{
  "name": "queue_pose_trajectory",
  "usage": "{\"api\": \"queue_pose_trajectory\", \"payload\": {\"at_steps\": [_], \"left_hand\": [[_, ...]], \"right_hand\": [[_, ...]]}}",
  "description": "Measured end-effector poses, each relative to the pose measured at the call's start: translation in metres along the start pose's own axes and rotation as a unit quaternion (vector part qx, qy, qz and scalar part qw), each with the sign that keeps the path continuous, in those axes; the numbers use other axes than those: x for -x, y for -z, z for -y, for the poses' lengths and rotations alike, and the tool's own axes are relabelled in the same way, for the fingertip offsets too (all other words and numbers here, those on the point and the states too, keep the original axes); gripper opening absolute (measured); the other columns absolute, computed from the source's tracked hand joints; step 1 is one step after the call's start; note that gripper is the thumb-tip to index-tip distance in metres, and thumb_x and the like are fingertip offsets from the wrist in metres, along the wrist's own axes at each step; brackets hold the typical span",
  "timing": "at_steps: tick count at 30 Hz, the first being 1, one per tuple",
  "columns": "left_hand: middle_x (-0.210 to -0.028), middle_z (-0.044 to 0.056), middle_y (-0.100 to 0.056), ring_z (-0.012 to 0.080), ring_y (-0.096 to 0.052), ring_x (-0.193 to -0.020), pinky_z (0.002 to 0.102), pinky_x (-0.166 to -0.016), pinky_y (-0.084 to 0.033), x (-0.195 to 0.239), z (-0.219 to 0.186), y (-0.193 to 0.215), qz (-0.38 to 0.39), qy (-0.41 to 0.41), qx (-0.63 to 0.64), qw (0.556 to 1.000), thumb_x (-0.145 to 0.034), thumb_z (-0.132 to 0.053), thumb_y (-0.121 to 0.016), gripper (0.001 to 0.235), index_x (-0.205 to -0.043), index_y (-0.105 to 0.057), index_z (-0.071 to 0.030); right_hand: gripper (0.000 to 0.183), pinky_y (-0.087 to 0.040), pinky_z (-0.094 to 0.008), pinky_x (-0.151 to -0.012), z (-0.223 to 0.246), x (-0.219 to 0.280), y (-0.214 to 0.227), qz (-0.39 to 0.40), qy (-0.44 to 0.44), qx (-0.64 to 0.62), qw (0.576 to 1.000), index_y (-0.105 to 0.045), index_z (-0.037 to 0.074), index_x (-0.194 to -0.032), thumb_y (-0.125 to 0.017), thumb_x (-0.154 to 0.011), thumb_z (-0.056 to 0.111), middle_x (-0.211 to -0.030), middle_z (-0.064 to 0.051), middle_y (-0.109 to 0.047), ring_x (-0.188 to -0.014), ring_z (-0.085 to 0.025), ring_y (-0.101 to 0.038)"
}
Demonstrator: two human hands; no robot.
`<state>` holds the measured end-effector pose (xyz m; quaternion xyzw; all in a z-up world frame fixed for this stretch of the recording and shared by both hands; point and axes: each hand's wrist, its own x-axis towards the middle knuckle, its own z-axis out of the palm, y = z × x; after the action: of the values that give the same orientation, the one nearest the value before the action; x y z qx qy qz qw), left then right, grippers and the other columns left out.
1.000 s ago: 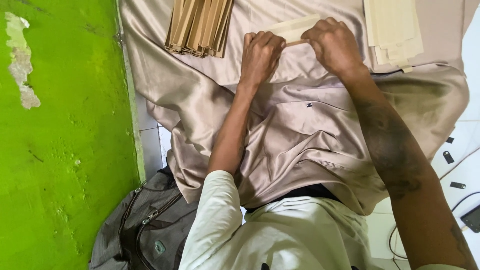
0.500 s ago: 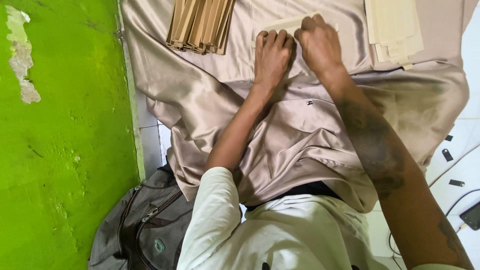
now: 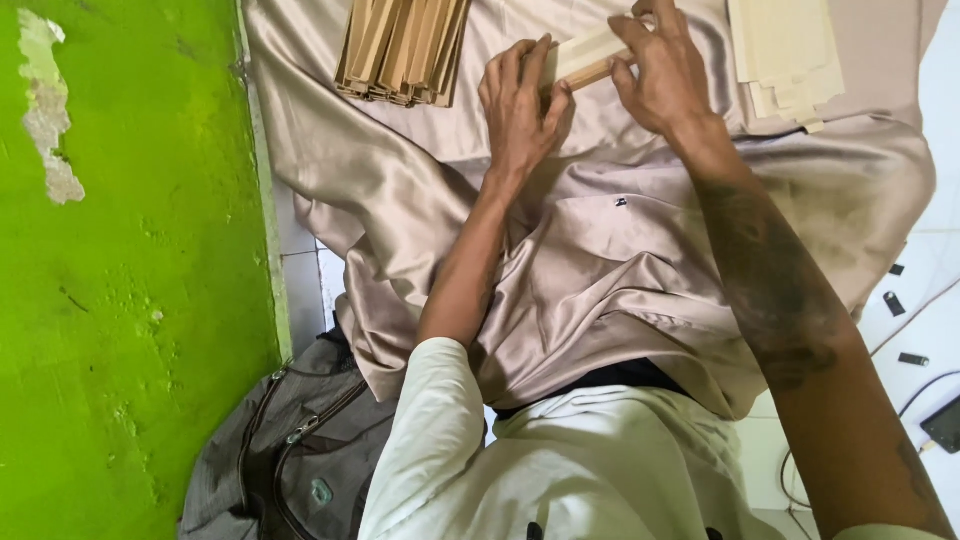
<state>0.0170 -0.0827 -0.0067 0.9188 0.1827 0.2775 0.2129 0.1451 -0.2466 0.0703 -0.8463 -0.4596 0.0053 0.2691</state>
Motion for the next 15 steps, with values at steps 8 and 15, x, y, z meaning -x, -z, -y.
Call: {"api": "queue_pose_trajectory", "payload": {"at_steps": [8, 15], "left_hand": [[-0.107, -0.001, -0.061, 0.0234, -0.053, -0.105, 0.042, -0.090, -0.040, -0.015, -0.005, 0.012, 0.050, 0.025, 0.049, 0.997, -0.094, -0.027, -0.063, 0.032, -0.125, -0.065, -0.020], [-0.091, -0.001, -0.065, 0.0240, -0.051, -0.091, 0.046, -0.083, -0.033, -0.024, -0.020, 0.043, 0.084, -0.108, -0.045, 0.990, -0.082, -0.024, -0.066, 0.022, -0.093, -0.082, -0.015]], "right_hand": [[0.030, -0.050, -0.053, -0.072, -0.015, -0.006, -0.002, 0.007, 0.075, 0.069, 0.995, -0.069, 0.003, -0.134, -0.062, -0.106, 0.010, -0.123, -0.016, -0.068, -0.100, -0.040, -0.058], [0.013, -0.052, -0.048, -0.068, -0.021, -0.008, 0.000, 0.097, 0.085, 0.183, 0.975, -0.084, 0.019, -0.107, -0.072, -0.107, 0.023, -0.095, -0.004, -0.074, -0.091, -0.031, -0.063]]}}
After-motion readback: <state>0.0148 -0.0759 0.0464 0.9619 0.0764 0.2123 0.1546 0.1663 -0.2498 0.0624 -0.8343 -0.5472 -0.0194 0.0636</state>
